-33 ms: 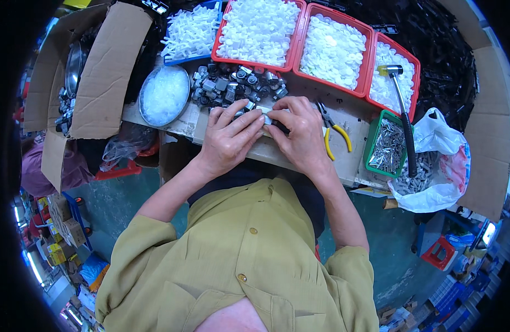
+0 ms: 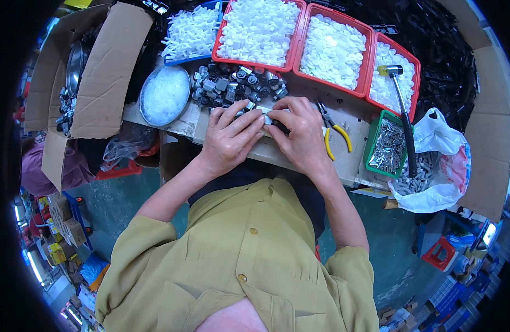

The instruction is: The person assembles small metal lock cylinders at a workbench. They insert pins and white plastic components into the cylinders, then use a hammer and pliers to secure the parts. The person handles the components one at a time, placing finished units into a pile on the table.

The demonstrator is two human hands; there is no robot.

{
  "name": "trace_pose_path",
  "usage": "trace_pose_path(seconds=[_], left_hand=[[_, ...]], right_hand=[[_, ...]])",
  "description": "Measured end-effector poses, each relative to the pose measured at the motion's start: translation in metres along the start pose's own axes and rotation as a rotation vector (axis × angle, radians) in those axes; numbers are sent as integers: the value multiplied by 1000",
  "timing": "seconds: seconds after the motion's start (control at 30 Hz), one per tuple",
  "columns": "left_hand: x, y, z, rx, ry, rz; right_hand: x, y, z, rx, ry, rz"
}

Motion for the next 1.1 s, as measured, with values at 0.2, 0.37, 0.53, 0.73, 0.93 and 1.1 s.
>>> trace_pose_path(seconds=[0.2, 0.37, 0.53, 0.73, 0.93, 1.1], left_hand=[[3, 4, 1, -70, -28, -10], [-5, 7, 4, -231, -99, -178], [-28, 2, 16, -42, -241, -166], [-87, -27, 23, 143, -44, -72], [-137, -52, -14, 17, 60, -61], [-146, -55, -28, -29, 42, -87]], right_hand=[[16, -1, 15, 19, 58, -33], [46, 6, 64, 149, 130, -139], [83, 14, 111, 317, 254, -290], [117, 33, 137, 495, 162, -575], [111, 40, 139, 479, 85, -597], [107, 41, 134, 479, 169, -554]])
Point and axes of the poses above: each hand's wrist, its own x-axis away from the middle knuckle, its own z-axis out of the back of the hand, y = z × x, the point moved 2 cm from there along -x, towards the middle knuckle, and after that the axes turned 6 degrees about z, right-handed, at the moved point
